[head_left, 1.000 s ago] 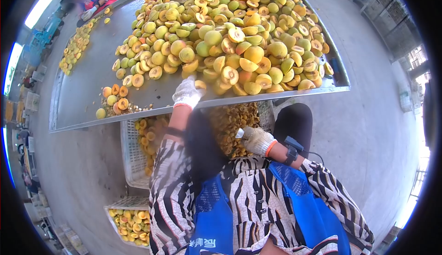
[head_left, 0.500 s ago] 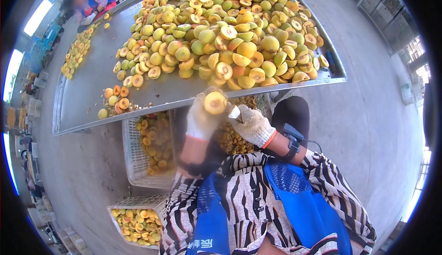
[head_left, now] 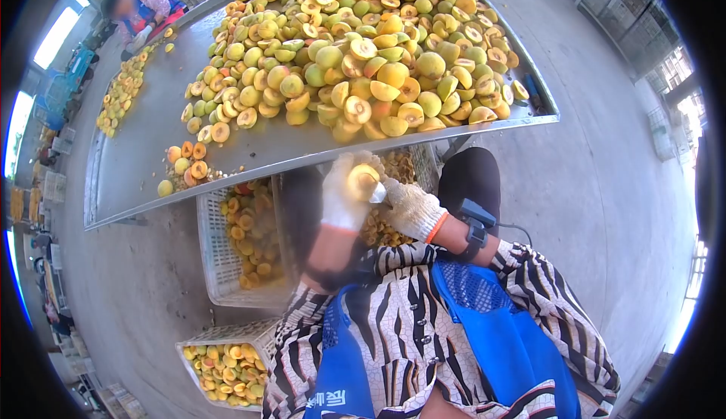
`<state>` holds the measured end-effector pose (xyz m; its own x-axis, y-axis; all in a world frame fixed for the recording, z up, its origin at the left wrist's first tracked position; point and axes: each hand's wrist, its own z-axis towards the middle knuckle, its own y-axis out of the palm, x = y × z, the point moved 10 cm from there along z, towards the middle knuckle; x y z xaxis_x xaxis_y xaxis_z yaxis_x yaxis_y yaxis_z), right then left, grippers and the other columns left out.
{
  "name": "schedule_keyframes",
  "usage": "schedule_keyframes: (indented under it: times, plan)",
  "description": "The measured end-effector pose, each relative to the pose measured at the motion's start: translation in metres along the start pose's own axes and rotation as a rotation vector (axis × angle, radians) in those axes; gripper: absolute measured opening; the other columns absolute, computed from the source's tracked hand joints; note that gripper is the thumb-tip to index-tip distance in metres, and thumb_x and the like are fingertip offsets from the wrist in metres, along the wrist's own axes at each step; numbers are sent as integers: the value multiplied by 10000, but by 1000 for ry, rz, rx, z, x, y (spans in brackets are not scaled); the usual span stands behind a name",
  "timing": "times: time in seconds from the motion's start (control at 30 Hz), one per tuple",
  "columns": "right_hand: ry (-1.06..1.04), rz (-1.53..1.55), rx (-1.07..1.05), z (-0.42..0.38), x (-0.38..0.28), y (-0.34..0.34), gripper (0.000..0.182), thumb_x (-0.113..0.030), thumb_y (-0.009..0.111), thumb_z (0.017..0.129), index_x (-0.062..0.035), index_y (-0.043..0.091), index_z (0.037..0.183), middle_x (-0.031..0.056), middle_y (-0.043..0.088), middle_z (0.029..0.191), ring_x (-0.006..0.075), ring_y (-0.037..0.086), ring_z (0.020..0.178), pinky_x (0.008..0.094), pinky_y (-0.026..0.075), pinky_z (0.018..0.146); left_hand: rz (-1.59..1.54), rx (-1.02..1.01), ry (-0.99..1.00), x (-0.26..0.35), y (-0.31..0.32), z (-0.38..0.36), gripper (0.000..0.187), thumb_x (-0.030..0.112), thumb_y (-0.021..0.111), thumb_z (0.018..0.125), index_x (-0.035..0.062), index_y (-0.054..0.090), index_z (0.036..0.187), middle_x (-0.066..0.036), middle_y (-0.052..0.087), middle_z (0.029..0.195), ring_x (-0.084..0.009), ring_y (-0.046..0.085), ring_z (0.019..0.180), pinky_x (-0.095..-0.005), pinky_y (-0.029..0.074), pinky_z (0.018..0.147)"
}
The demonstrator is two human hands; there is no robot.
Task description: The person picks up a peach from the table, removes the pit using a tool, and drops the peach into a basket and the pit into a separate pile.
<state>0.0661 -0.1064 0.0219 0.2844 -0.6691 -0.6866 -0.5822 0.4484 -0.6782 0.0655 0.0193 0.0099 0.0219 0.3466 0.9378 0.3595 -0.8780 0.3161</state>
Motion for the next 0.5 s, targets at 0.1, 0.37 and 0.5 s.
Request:
schedule_keyframes:
  times: [0.1,0.37,0.5]
  plan:
    - [29,-38,-42,-8,-4,-1,394,-235,660,877,-57,554,1212,229,690,923,431,662,887,516,531,765,-118,18,-55,-21,-4,4,387,307,449,1041,-16,628,929,-165,677,858,-285,656,788,-396,549,749]
    - [-58,122,-134,-9,1,24,307,-259,641,904,-51,621,1129,221,690,948,387,672,908,439,533,777,-238,7,-141,-8,14,-10,428,343,480,1045,-31,654,930,-150,702,848,-229,681,717,-327,563,639]
    - [-196,258,-196,-12,-3,39,273,-251,604,906,-43,646,1077,212,682,938,361,673,880,432,530,792,-156,-131,-123,-6,14,-11,441,357,503,1037,-44,670,965,-150,712,863,-211,688,713,-305,558,605]
